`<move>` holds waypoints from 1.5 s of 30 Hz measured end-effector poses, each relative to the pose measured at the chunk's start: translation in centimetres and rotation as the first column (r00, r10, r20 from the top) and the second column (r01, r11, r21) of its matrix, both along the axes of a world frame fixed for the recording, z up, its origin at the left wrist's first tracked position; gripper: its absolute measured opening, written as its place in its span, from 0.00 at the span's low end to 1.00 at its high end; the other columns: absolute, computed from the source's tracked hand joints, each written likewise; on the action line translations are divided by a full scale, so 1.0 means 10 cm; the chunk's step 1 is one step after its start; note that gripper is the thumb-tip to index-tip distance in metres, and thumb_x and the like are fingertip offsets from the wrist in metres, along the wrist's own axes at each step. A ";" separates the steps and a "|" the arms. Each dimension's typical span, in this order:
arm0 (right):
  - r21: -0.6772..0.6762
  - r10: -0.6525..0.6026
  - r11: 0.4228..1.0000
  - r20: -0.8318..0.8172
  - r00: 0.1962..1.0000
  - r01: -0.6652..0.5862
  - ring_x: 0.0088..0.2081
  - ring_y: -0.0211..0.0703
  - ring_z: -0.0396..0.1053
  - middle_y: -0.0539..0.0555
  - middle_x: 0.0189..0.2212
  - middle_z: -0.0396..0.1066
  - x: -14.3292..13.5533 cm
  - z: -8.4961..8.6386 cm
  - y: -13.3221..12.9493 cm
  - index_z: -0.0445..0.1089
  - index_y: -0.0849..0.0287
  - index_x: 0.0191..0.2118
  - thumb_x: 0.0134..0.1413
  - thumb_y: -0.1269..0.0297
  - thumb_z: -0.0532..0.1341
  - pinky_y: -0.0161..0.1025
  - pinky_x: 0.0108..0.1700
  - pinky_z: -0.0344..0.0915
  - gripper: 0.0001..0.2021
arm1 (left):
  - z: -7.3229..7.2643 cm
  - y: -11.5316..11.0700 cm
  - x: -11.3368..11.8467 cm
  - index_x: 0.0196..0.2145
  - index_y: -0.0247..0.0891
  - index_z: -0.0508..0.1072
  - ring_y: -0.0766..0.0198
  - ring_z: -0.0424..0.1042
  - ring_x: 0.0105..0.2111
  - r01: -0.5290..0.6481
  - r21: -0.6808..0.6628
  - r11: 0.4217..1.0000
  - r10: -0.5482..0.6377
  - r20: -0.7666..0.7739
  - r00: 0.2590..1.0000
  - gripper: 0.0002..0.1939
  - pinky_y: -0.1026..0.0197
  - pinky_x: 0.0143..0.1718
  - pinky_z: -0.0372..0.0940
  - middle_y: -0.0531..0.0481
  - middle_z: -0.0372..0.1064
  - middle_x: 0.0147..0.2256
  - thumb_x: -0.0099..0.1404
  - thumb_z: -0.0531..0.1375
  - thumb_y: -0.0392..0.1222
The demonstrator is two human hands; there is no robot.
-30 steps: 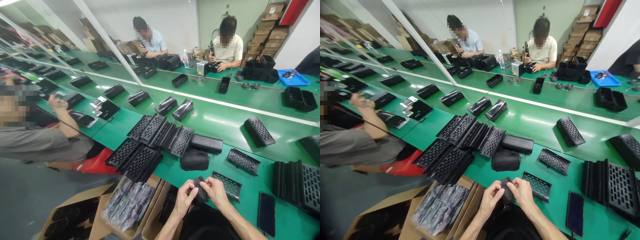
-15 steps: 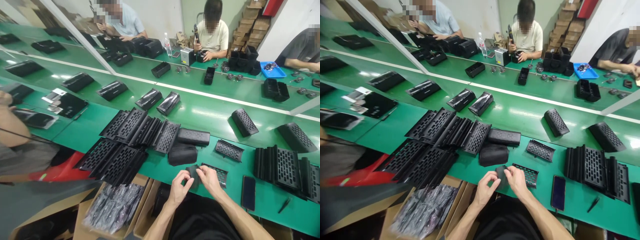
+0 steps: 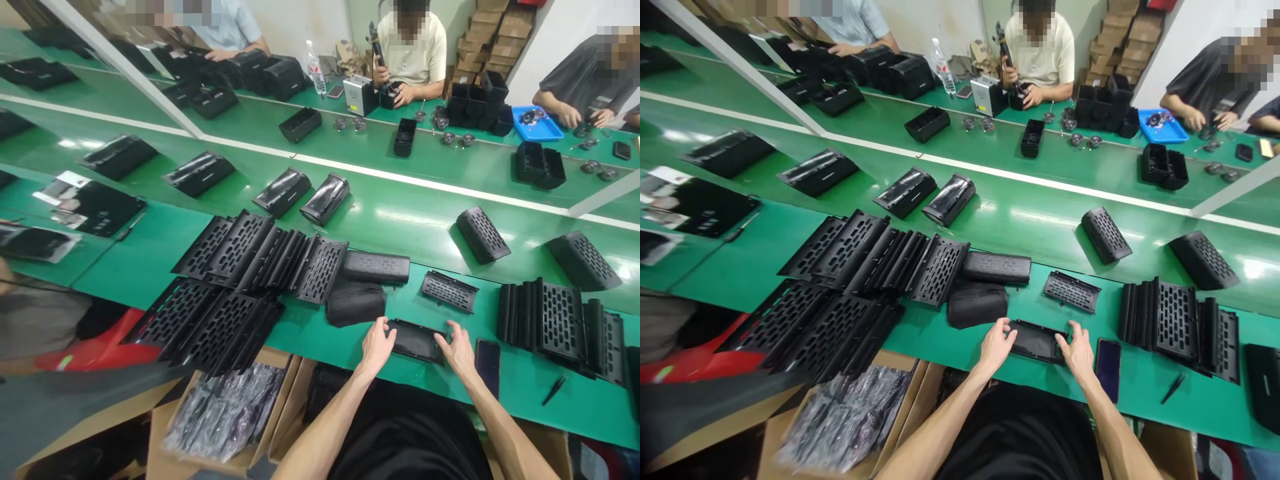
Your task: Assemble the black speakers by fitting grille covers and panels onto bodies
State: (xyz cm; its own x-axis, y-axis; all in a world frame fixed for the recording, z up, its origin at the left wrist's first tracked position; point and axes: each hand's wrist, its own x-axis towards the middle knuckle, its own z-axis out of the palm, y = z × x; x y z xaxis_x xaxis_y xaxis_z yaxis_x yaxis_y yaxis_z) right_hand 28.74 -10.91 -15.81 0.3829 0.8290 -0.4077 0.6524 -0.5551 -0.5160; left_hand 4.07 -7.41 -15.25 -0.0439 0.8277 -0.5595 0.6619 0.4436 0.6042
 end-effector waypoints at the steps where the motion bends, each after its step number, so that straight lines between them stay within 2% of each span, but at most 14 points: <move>1: 0.032 0.009 0.999 -0.038 0.999 -0.008 0.43 0.57 0.71 0.58 0.41 0.71 -0.01 -0.02 0.02 0.74 0.54 0.43 0.52 0.44 0.63 0.46 0.43 0.65 0.20 | 0.00 0.02 0.01 0.57 0.41 0.69 0.56 0.75 0.51 0.010 -0.014 1.000 -0.010 -0.002 1.000 0.19 0.58 0.50 0.65 0.45 0.78 0.47 0.69 0.60 0.41; 5: 0.114 0.033 0.993 -0.234 0.972 -0.006 0.35 0.51 0.68 0.54 0.32 0.70 -0.05 -0.02 0.05 0.71 0.53 0.33 0.52 0.40 0.60 0.44 0.39 0.64 0.20 | 0.02 0.05 -0.02 0.54 0.41 0.72 0.54 0.76 0.52 0.015 -0.047 0.999 -0.014 0.026 1.000 0.16 0.57 0.50 0.64 0.45 0.80 0.45 0.70 0.59 0.41; 7: 0.126 0.011 0.992 -0.327 0.945 0.032 0.31 0.48 0.66 0.50 0.27 0.68 -0.08 -0.01 0.07 0.70 0.53 0.36 0.52 0.39 0.59 0.42 0.36 0.63 0.21 | 0.03 0.04 -0.04 0.50 0.40 0.75 0.54 0.77 0.49 0.002 -0.053 0.999 0.002 0.076 0.997 0.13 0.57 0.49 0.65 0.45 0.80 0.44 0.69 0.60 0.42; 10: 0.125 -0.050 0.985 -0.431 0.901 0.115 0.32 0.48 0.66 0.49 0.28 0.69 -0.14 0.04 0.13 0.69 0.53 0.39 0.45 0.42 0.65 0.42 0.37 0.63 0.22 | 0.05 0.02 -0.07 0.43 0.40 0.78 0.54 0.78 0.45 -0.042 -0.049 0.998 0.050 0.171 0.984 0.09 0.57 0.48 0.66 0.46 0.80 0.39 0.66 0.61 0.40; 12: 0.100 -0.095 0.981 -0.508 0.856 0.169 0.33 0.49 0.67 0.49 0.29 0.70 -0.16 0.09 0.17 0.68 0.52 0.39 0.41 0.45 0.68 0.43 0.37 0.65 0.22 | 0.08 0.01 -0.12 0.39 0.40 0.78 0.54 0.77 0.45 -0.106 -0.039 0.994 0.112 0.225 0.968 0.06 0.57 0.49 0.66 0.46 0.79 0.38 0.65 0.62 0.41; 14: 0.047 -0.137 0.977 -0.603 0.786 0.207 0.31 0.48 0.67 0.49 0.28 0.70 -0.17 0.17 0.20 0.67 0.52 0.38 0.40 0.45 0.68 0.42 0.35 0.66 0.22 | 0.14 0.00 -0.20 0.39 0.41 0.76 0.54 0.76 0.45 -0.195 -0.037 0.980 0.198 0.278 0.940 0.08 0.56 0.48 0.68 0.46 0.78 0.40 0.65 0.62 0.45; 17: -0.045 -0.185 0.974 -0.729 0.659 0.223 0.28 0.45 0.69 0.48 0.28 0.71 -0.17 0.36 0.22 0.68 0.52 0.38 0.40 0.46 0.69 0.41 0.33 0.68 0.22 | 0.28 0.01 -0.33 0.50 0.40 0.72 0.56 0.77 0.41 -0.297 -0.108 0.949 0.315 0.402 0.860 0.22 0.57 0.40 0.71 0.44 0.75 0.43 0.64 0.62 0.56; 19: -0.094 -0.206 0.972 -0.785 0.584 0.215 0.28 0.44 0.70 0.48 0.28 0.73 -0.17 0.50 0.22 0.69 0.53 0.37 0.38 0.47 0.71 0.41 0.34 0.69 0.22 | 0.39 0.01 -0.38 0.54 0.40 0.69 0.58 0.77 0.34 -0.286 -0.205 0.936 0.352 0.515 0.781 0.29 0.56 0.34 0.73 0.43 0.74 0.42 0.63 0.62 0.60; 22: -0.147 -0.226 0.970 -0.834 0.503 0.193 0.27 0.43 0.71 0.48 0.28 0.74 -0.21 0.68 0.23 0.70 0.54 0.37 0.37 0.49 0.74 0.39 0.34 0.69 0.23 | 0.55 0.00 -0.38 0.55 0.39 0.69 0.61 0.74 0.27 -0.225 -0.310 0.924 0.379 0.651 0.658 0.33 0.57 0.27 0.72 0.46 0.73 0.37 0.59 0.64 0.61; 24: -0.161 -0.232 0.969 -0.850 0.473 0.186 0.28 0.43 0.72 0.48 0.28 0.75 -0.24 0.78 0.23 0.71 0.54 0.39 0.38 0.50 0.76 0.39 0.33 0.69 0.24 | 0.65 -0.01 -0.37 0.55 0.38 0.70 0.64 0.72 0.26 -0.226 -0.330 0.917 0.398 0.698 0.596 0.33 0.61 0.26 0.70 0.49 0.72 0.35 0.57 0.67 0.59; 27: -0.150 -0.225 0.969 -0.861 0.456 0.195 0.29 0.43 0.73 0.49 0.30 0.77 -0.27 0.90 0.23 0.72 0.54 0.41 0.40 0.48 0.76 0.39 0.35 0.69 0.25 | 0.77 -0.05 -0.37 0.53 0.39 0.71 0.66 0.72 0.29 -0.260 -0.332 0.907 0.421 0.731 0.536 0.31 0.65 0.28 0.68 0.50 0.73 0.35 0.56 0.69 0.55; 32: -0.127 -0.205 0.972 -0.869 0.451 0.197 0.29 0.45 0.73 0.50 0.30 0.78 -0.30 1.08 0.22 0.74 0.54 0.41 0.40 0.48 0.75 0.40 0.36 0.69 0.24 | 0.95 -0.09 -0.42 0.53 0.39 0.71 0.63 0.75 0.35 -0.266 -0.333 0.905 0.423 0.776 0.467 0.30 0.64 0.34 0.68 0.47 0.77 0.41 0.55 0.70 0.47; 38: -0.109 -0.173 0.981 -0.868 0.465 0.162 0.30 0.42 0.72 0.50 0.32 0.77 -0.30 1.28 0.17 0.74 0.54 0.45 0.45 0.48 0.74 0.37 0.34 0.68 0.24 | 1.11 -0.14 -0.49 0.53 0.40 0.73 0.67 0.72 0.32 -0.282 -0.247 0.927 0.355 0.819 0.451 0.28 0.65 0.35 0.66 0.47 0.76 0.44 0.54 0.71 0.43; 45: -0.104 -0.171 0.981 -0.865 0.472 0.164 0.26 0.37 0.68 0.47 0.29 0.74 -0.29 1.35 0.14 0.75 0.55 0.45 0.46 0.44 0.75 0.33 0.30 0.65 0.26 | 1.16 -0.19 -0.50 0.51 0.40 0.74 0.62 0.74 0.37 -0.310 -0.233 0.922 0.356 0.828 0.434 0.25 0.62 0.39 0.68 0.47 0.76 0.43 0.57 0.70 0.45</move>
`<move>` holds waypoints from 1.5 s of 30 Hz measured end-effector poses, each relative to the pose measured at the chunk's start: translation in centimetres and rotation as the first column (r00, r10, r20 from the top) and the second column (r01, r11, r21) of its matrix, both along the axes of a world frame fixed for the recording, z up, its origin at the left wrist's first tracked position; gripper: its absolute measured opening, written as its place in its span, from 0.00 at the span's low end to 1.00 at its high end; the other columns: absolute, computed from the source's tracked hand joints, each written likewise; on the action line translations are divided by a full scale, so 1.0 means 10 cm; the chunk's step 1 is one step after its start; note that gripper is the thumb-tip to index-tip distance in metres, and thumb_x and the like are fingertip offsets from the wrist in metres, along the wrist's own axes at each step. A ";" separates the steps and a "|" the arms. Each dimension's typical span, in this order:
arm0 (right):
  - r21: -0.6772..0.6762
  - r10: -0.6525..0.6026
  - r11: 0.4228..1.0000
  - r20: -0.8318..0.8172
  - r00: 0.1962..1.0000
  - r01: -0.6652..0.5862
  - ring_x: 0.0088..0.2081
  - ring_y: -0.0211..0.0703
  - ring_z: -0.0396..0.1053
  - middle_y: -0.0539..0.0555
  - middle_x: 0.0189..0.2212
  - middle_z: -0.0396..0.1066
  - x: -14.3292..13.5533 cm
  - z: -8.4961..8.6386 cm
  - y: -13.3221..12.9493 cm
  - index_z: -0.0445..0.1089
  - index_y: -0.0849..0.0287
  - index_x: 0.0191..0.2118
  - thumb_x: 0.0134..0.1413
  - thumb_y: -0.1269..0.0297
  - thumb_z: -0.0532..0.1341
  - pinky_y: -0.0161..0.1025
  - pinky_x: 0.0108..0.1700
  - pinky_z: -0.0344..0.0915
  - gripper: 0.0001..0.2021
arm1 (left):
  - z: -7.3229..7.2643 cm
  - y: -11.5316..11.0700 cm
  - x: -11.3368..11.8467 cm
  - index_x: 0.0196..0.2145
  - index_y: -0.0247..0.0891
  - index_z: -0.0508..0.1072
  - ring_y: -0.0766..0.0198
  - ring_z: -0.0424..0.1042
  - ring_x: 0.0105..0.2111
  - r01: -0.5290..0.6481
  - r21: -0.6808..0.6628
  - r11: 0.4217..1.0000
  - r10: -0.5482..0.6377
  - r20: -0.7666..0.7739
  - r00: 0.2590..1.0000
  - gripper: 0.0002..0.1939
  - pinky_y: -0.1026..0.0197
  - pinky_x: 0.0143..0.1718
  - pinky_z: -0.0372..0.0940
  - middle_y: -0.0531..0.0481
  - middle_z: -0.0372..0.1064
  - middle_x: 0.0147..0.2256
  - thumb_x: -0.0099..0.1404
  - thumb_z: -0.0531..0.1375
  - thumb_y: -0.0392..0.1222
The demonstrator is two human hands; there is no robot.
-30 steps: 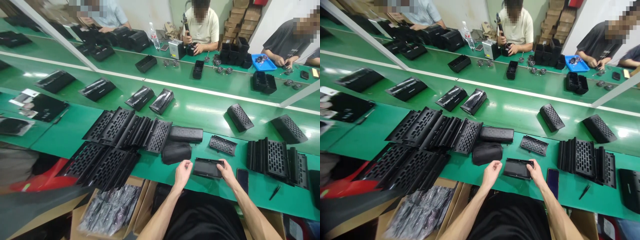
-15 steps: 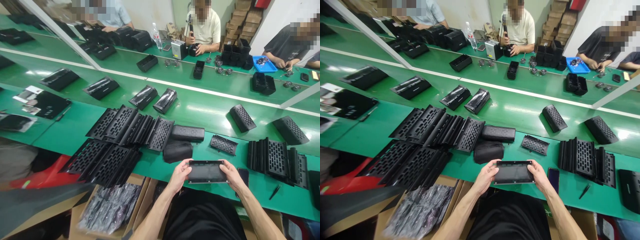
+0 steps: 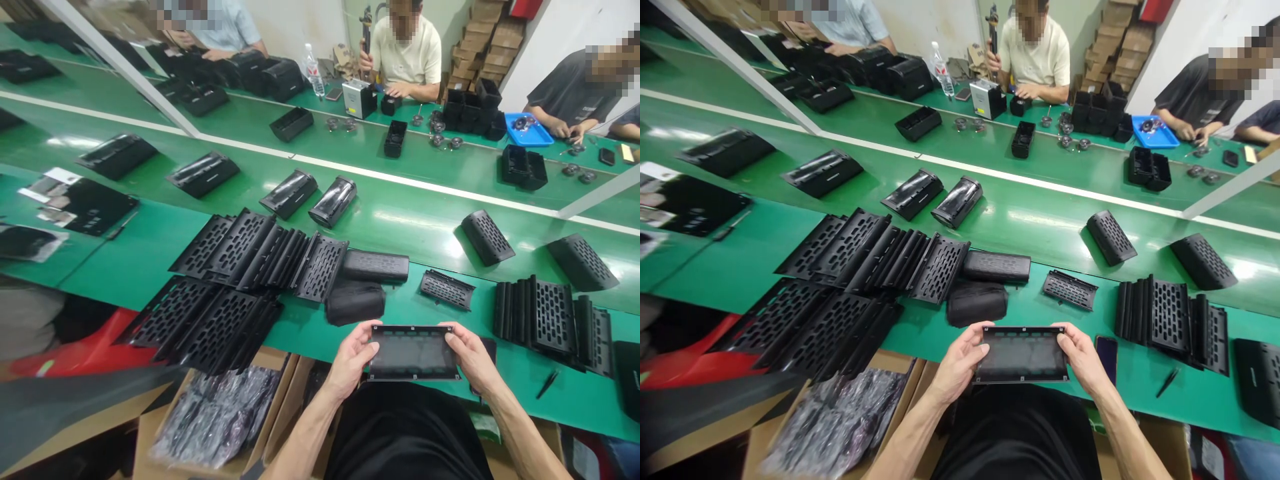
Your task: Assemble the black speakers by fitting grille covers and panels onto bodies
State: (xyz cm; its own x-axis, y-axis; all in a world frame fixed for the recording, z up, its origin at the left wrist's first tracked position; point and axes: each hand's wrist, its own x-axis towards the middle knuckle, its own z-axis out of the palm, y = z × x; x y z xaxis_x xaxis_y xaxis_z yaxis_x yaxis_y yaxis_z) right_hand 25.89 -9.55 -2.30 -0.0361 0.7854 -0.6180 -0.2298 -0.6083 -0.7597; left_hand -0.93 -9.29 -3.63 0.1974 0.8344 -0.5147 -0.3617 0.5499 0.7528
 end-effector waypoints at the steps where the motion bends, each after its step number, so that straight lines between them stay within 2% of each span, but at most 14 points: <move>1: 0.002 0.007 1.000 0.007 1.000 -0.007 0.26 0.37 0.67 0.47 0.29 0.74 0.00 0.01 0.00 0.75 0.55 0.46 0.46 0.43 0.75 0.33 0.30 0.64 0.26 | 0.00 0.00 0.00 0.51 0.40 0.74 0.61 0.74 0.38 -0.006 -0.006 1.000 0.006 0.003 1.000 0.24 0.62 0.40 0.68 0.47 0.76 0.42 0.58 0.70 0.47; 4: 0.030 0.044 0.998 0.050 0.998 -0.046 0.28 0.39 0.69 0.49 0.32 0.76 0.02 0.05 -0.02 0.75 0.54 0.47 0.49 0.43 0.73 0.34 0.31 0.66 0.26 | 0.01 -0.01 0.00 0.51 0.41 0.75 0.59 0.74 0.39 -0.017 0.009 1.000 0.017 -0.014 1.000 0.23 0.61 0.41 0.69 0.47 0.76 0.41 0.59 0.69 0.49; 7: 0.075 0.082 0.993 0.110 0.991 -0.091 0.32 0.43 0.72 0.51 0.36 0.77 0.04 0.08 -0.03 0.76 0.53 0.48 0.51 0.42 0.71 0.36 0.35 0.69 0.25 | 0.04 -0.02 -0.03 0.51 0.40 0.77 0.57 0.75 0.41 0.003 0.079 0.997 0.003 -0.076 0.997 0.23 0.59 0.44 0.69 0.47 0.76 0.40 0.61 0.69 0.51; 13: 0.109 0.134 0.981 0.193 0.972 -0.157 0.32 0.44 0.71 0.50 0.31 0.74 0.04 0.17 -0.04 0.76 0.53 0.50 0.54 0.40 0.68 0.38 0.36 0.69 0.25 | 0.08 -0.06 -0.12 0.53 0.40 0.77 0.54 0.75 0.46 0.040 0.186 0.982 -0.010 -0.159 0.987 0.22 0.58 0.49 0.68 0.45 0.77 0.46 0.64 0.66 0.53; 18: 0.138 0.170 0.967 0.281 0.944 -0.215 0.35 0.43 0.69 0.50 0.33 0.70 0.01 0.27 -0.03 0.74 0.53 0.53 0.54 0.45 0.70 0.37 0.39 0.69 0.25 | 0.11 -0.11 -0.16 0.55 0.41 0.76 0.58 0.75 0.42 0.050 0.222 0.974 -0.021 -0.129 0.991 0.23 0.59 0.48 0.70 0.45 0.76 0.44 0.64 0.68 0.51; 23: 0.166 0.102 0.964 0.488 0.867 -0.207 0.39 0.48 0.69 0.52 0.40 0.71 -0.13 0.23 -0.06 0.65 0.50 0.63 0.46 0.52 0.74 0.42 0.43 0.69 0.38 | 0.21 -0.13 -0.14 0.56 0.40 0.75 0.57 0.77 0.42 0.084 0.213 0.973 -0.068 -0.079 0.995 0.25 0.57 0.48 0.72 0.43 0.77 0.46 0.64 0.69 0.49; 28: 0.111 0.091 0.973 0.626 0.774 -0.205 0.38 0.52 0.72 0.51 0.37 0.72 -0.24 0.13 -0.08 0.55 0.50 0.70 0.45 0.54 0.75 0.48 0.44 0.70 0.48 | 0.25 -0.14 -0.11 0.58 0.39 0.73 0.53 0.78 0.47 0.115 0.169 0.979 -0.107 -0.053 0.993 0.27 0.54 0.51 0.73 0.40 0.78 0.49 0.65 0.68 0.50; 31: 0.131 0.067 0.975 0.595 0.801 -0.179 0.42 0.54 0.73 0.53 0.41 0.73 -0.22 0.13 -0.07 0.56 0.49 0.70 0.44 0.52 0.75 0.48 0.48 0.70 0.48 | 0.22 -0.14 -0.12 0.58 0.39 0.74 0.54 0.79 0.47 0.113 0.176 0.978 -0.106 -0.050 0.993 0.26 0.55 0.51 0.73 0.41 0.78 0.49 0.65 0.68 0.50; 34: 0.118 0.042 0.988 0.438 0.898 -0.104 0.46 0.52 0.73 0.54 0.42 0.74 -0.13 0.17 -0.06 0.65 0.49 0.65 0.46 0.45 0.74 0.45 0.49 0.71 0.41 | 0.17 -0.15 -0.15 0.57 0.40 0.75 0.54 0.78 0.47 0.087 0.203 0.975 -0.078 -0.053 0.996 0.25 0.56 0.51 0.73 0.41 0.77 0.50 0.65 0.69 0.49; 37: 0.046 0.025 0.998 0.213 0.977 -0.035 0.39 0.47 0.74 0.54 0.38 0.76 -0.04 0.21 -0.06 0.74 0.53 0.50 0.48 0.41 0.73 0.39 0.41 0.71 0.28 | 0.12 -0.15 -0.19 0.57 0.40 0.75 0.53 0.78 0.49 0.061 0.217 0.974 -0.052 -0.048 0.997 0.25 0.56 0.51 0.73 0.41 0.77 0.51 0.65 0.69 0.49; 39: 0.022 0.000 1.000 0.128 0.992 -0.003 0.32 0.43 0.72 0.52 0.33 0.76 0.00 0.23 -0.07 0.76 0.54 0.42 0.47 0.42 0.75 0.37 0.35 0.69 0.24 | 0.11 -0.15 -0.21 0.58 0.40 0.74 0.53 0.78 0.49 0.059 0.222 0.973 -0.055 -0.027 0.998 0.26 0.55 0.51 0.72 0.41 0.77 0.51 0.65 0.69 0.49; 41: 0.030 -0.023 0.999 0.114 0.993 0.020 0.30 0.41 0.71 0.51 0.31 0.76 0.01 0.27 -0.08 0.77 0.55 0.40 0.46 0.43 0.76 0.36 0.33 0.68 0.23 | 0.11 -0.15 -0.23 0.59 0.42 0.73 0.53 0.78 0.49 0.070 0.227 0.971 -0.076 0.017 0.997 0.27 0.53 0.52 0.72 0.41 0.77 0.51 0.64 0.69 0.48; 45: 0.085 -0.033 0.996 0.165 0.986 0.019 0.33 0.43 0.73 0.53 0.34 0.78 0.02 0.35 -0.09 0.78 0.54 0.40 0.45 0.44 0.76 0.38 0.37 0.71 0.22 | 0.16 -0.15 -0.27 0.60 0.43 0.72 0.51 0.78 0.50 0.100 0.234 0.967 -0.122 0.080 0.989 0.30 0.52 0.53 0.72 0.41 0.78 0.50 0.62 0.71 0.45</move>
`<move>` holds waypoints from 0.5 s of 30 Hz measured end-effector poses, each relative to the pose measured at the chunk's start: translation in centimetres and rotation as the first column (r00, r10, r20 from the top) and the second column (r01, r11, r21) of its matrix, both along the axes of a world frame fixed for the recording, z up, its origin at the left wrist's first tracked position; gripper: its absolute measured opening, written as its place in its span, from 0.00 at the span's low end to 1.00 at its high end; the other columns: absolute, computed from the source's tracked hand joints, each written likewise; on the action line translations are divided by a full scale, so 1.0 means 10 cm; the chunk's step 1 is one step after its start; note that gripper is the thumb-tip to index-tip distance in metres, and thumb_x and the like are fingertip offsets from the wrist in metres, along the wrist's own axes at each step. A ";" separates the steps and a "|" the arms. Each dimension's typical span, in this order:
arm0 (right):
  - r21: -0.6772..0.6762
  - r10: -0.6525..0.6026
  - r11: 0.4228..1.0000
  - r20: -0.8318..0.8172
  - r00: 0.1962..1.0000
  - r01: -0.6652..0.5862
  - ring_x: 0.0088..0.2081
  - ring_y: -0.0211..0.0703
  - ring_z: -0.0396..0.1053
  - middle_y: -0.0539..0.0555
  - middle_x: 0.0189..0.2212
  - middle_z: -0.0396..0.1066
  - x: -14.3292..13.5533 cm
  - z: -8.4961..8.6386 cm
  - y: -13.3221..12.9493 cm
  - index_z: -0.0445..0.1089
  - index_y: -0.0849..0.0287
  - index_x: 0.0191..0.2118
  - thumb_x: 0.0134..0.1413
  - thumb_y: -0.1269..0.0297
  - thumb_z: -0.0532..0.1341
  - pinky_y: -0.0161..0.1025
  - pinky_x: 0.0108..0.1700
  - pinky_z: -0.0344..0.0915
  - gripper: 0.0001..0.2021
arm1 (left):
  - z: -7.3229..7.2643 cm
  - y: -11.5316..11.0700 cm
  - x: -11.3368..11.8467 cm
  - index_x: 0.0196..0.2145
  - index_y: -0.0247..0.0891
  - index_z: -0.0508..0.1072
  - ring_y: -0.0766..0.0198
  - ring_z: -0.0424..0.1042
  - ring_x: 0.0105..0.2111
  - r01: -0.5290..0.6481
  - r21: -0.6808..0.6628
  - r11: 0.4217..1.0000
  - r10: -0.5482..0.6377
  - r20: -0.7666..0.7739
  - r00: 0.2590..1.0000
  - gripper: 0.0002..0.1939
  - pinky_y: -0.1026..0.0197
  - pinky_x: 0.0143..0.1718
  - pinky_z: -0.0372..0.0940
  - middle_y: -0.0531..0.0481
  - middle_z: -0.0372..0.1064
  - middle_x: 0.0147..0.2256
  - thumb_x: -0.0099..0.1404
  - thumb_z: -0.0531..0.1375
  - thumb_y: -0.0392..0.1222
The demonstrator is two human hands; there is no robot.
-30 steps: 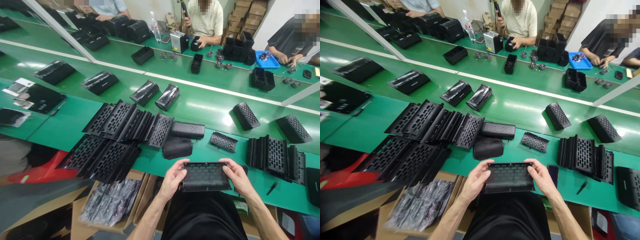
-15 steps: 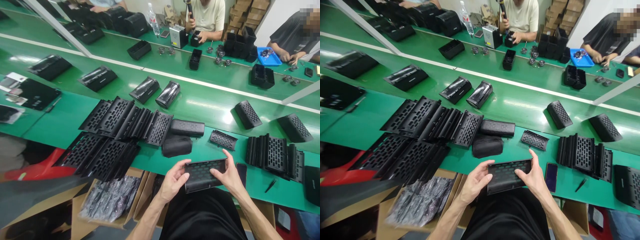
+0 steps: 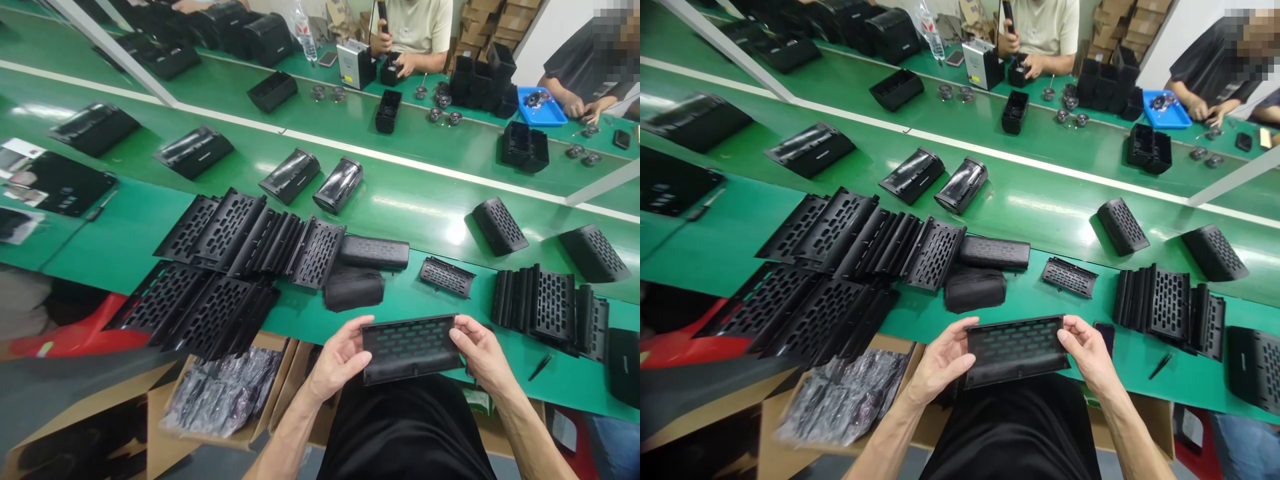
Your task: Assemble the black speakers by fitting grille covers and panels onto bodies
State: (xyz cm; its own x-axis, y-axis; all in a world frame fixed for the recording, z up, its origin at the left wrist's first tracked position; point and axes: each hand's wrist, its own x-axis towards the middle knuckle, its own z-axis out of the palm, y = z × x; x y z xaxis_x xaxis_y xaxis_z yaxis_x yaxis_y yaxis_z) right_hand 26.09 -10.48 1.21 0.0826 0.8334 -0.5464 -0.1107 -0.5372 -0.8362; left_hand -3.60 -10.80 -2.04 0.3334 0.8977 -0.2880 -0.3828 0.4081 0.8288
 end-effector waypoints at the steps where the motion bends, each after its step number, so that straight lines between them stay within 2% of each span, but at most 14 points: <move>1: 0.010 0.007 1.000 0.004 1.000 -0.007 0.34 0.44 0.73 0.53 0.35 0.78 0.01 0.02 0.00 0.78 0.54 0.40 0.45 0.44 0.76 0.38 0.38 0.72 0.22 | 0.01 0.00 -0.01 0.60 0.42 0.72 0.50 0.77 0.51 0.006 -0.003 1.000 -0.006 0.000 1.000 0.30 0.51 0.53 0.72 0.40 0.77 0.50 0.62 0.71 0.45; 5: 0.027 0.032 0.999 -0.017 0.999 -0.031 0.38 0.45 0.75 0.56 0.38 0.79 0.04 0.03 0.00 0.79 0.55 0.40 0.45 0.45 0.77 0.39 0.43 0.72 0.22 | 0.04 0.01 -0.03 0.60 0.41 0.72 0.49 0.77 0.52 0.022 -0.014 1.000 -0.022 0.008 1.000 0.30 0.51 0.54 0.72 0.39 0.77 0.50 0.62 0.71 0.44; 8: 0.025 0.030 0.999 -0.052 0.998 -0.029 0.37 0.44 0.75 0.55 0.37 0.80 0.05 0.02 0.00 0.80 0.55 0.40 0.44 0.47 0.78 0.38 0.42 0.72 0.22 | 0.03 0.02 -0.02 0.61 0.41 0.71 0.49 0.76 0.52 0.021 -0.025 0.999 -0.021 0.021 1.000 0.30 0.50 0.55 0.71 0.40 0.76 0.50 0.62 0.71 0.44; 12: -0.036 0.016 0.999 -0.180 0.983 -0.022 0.29 0.42 0.73 0.53 0.33 0.80 0.01 0.00 0.03 0.81 0.54 0.42 0.47 0.48 0.77 0.37 0.35 0.70 0.20 | 0.00 0.05 0.04 0.60 0.42 0.72 0.49 0.75 0.52 -0.018 -0.078 0.997 0.025 0.077 0.997 0.31 0.50 0.54 0.70 0.41 0.75 0.52 0.61 0.72 0.44; 15: -0.107 -0.041 0.994 -0.259 0.965 0.014 0.24 0.40 0.70 0.52 0.29 0.79 -0.03 -0.02 0.07 0.82 0.54 0.41 0.48 0.48 0.76 0.37 0.30 0.68 0.19 | -0.03 0.08 0.09 0.59 0.45 0.73 0.51 0.76 0.49 -0.044 -0.192 0.980 0.072 0.143 0.987 0.27 0.55 0.48 0.71 0.42 0.74 0.54 0.63 0.70 0.46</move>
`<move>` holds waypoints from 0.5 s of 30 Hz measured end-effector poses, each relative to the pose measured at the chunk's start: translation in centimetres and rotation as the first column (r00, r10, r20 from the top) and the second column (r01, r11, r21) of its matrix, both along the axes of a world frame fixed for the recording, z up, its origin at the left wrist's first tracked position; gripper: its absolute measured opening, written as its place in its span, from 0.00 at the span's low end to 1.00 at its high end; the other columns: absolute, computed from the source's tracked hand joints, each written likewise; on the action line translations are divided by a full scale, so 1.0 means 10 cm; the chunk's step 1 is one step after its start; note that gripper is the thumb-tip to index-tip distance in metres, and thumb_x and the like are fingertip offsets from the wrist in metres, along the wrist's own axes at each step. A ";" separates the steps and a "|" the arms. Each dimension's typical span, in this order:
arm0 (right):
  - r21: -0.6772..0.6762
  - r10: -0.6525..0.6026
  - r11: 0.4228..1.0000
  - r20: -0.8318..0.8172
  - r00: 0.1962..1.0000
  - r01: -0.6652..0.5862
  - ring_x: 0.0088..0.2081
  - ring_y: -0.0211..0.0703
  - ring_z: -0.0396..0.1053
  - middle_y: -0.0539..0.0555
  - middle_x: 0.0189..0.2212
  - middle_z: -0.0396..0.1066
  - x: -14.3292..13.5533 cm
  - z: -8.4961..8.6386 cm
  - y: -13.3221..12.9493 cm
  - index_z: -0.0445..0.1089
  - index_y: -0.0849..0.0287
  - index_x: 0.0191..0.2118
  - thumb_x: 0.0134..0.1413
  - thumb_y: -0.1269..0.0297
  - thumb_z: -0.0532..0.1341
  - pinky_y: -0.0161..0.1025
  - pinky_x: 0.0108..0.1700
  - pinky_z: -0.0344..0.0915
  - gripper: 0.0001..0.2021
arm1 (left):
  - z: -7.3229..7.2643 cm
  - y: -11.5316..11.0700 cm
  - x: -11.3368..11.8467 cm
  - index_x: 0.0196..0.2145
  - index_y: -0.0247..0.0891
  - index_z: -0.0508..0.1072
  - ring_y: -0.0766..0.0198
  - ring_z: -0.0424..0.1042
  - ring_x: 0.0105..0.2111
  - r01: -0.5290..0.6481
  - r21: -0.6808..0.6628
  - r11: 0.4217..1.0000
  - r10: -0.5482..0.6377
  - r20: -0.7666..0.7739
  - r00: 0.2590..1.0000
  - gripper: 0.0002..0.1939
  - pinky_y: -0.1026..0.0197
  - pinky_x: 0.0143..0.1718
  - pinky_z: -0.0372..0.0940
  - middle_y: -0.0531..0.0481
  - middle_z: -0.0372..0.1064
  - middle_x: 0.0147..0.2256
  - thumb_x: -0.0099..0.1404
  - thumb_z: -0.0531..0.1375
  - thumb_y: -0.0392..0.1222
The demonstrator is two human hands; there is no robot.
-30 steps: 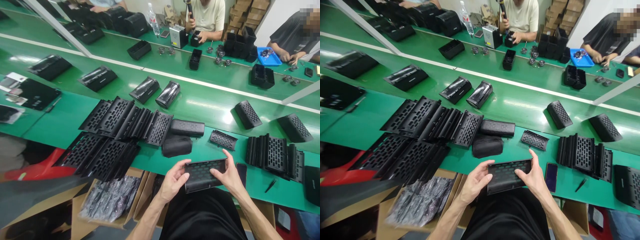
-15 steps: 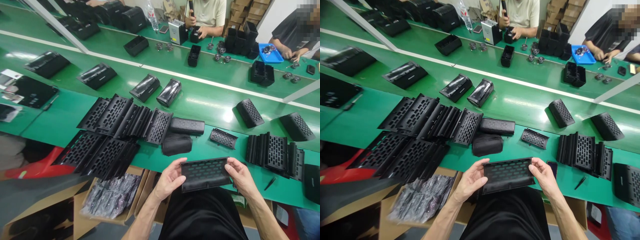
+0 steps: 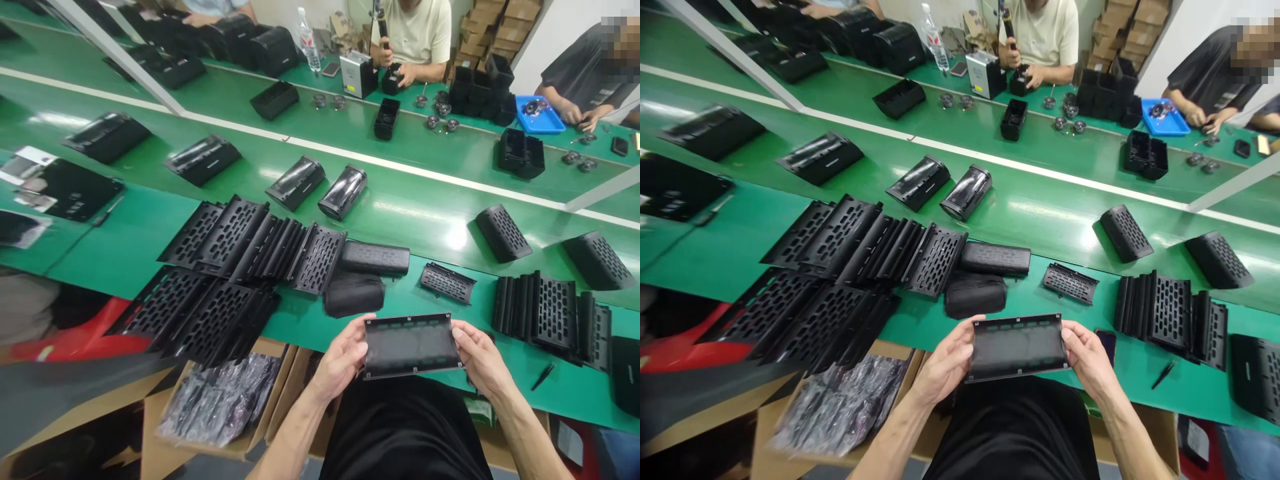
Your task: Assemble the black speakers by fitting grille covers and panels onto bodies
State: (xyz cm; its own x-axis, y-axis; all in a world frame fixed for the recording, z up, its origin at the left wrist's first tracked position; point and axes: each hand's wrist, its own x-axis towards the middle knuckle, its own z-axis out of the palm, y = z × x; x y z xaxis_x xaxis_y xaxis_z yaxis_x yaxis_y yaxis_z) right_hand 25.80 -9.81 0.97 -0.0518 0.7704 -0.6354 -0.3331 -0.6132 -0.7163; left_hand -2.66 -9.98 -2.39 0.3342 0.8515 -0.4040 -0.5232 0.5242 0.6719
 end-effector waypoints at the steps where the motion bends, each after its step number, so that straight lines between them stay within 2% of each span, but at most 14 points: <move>1: -0.016 -0.013 1.000 -0.001 1.000 0.013 0.24 0.40 0.70 0.52 0.28 0.79 -0.01 -0.01 0.02 0.82 0.54 0.41 0.47 0.48 0.77 0.37 0.29 0.67 0.19 | -0.02 0.01 0.02 0.59 0.45 0.74 0.52 0.76 0.48 -0.012 -0.038 0.999 0.012 0.011 1.000 0.26 0.57 0.45 0.71 0.43 0.75 0.54 0.64 0.69 0.47; 5: -0.051 -0.036 0.998 0.046 0.998 0.038 0.25 0.39 0.69 0.52 0.29 0.80 -0.05 -0.04 0.10 0.82 0.55 0.40 0.41 0.47 0.79 0.36 0.28 0.67 0.22 | -0.07 0.03 0.06 0.56 0.44 0.77 0.57 0.76 0.44 -0.059 -0.106 0.993 0.061 0.010 0.998 0.24 0.60 0.42 0.71 0.45 0.76 0.51 0.62 0.71 0.44; 9: -0.055 -0.030 0.998 0.057 0.998 0.033 0.22 0.36 0.65 0.49 0.24 0.75 -0.06 -0.09 0.15 0.82 0.55 0.40 0.41 0.45 0.79 0.32 0.24 0.61 0.23 | -0.08 0.05 0.06 0.55 0.44 0.77 0.57 0.76 0.43 -0.081 -0.122 0.989 0.083 0.012 0.996 0.25 0.61 0.42 0.72 0.45 0.76 0.49 0.61 0.72 0.45; 12: -0.040 -0.030 0.999 0.036 0.999 0.031 0.21 0.34 0.62 0.48 0.21 0.72 -0.07 -0.12 0.18 0.82 0.55 0.39 0.42 0.45 0.78 0.32 0.26 0.62 0.22 | -0.06 0.08 0.05 0.55 0.43 0.77 0.56 0.76 0.45 -0.104 -0.139 0.985 0.108 0.026 0.994 0.26 0.60 0.43 0.72 0.45 0.76 0.49 0.59 0.74 0.44; 15: -0.040 -0.031 0.999 0.042 0.999 0.033 0.22 0.34 0.63 0.48 0.21 0.73 -0.09 -0.14 0.21 0.82 0.56 0.38 0.42 0.44 0.78 0.32 0.28 0.63 0.23 | -0.06 0.10 0.03 0.52 0.41 0.78 0.60 0.76 0.38 -0.126 -0.164 0.978 0.137 0.062 0.989 0.23 0.61 0.40 0.71 0.47 0.78 0.43 0.61 0.72 0.48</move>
State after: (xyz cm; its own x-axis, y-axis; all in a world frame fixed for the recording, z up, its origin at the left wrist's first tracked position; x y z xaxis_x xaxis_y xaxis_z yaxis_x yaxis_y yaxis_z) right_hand 24.86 -7.66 -0.40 -0.0004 0.7447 -0.6674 -0.3235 -0.6316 -0.7045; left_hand -2.34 -8.94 -2.99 0.2572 0.8164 -0.5170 -0.6392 0.5450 0.5426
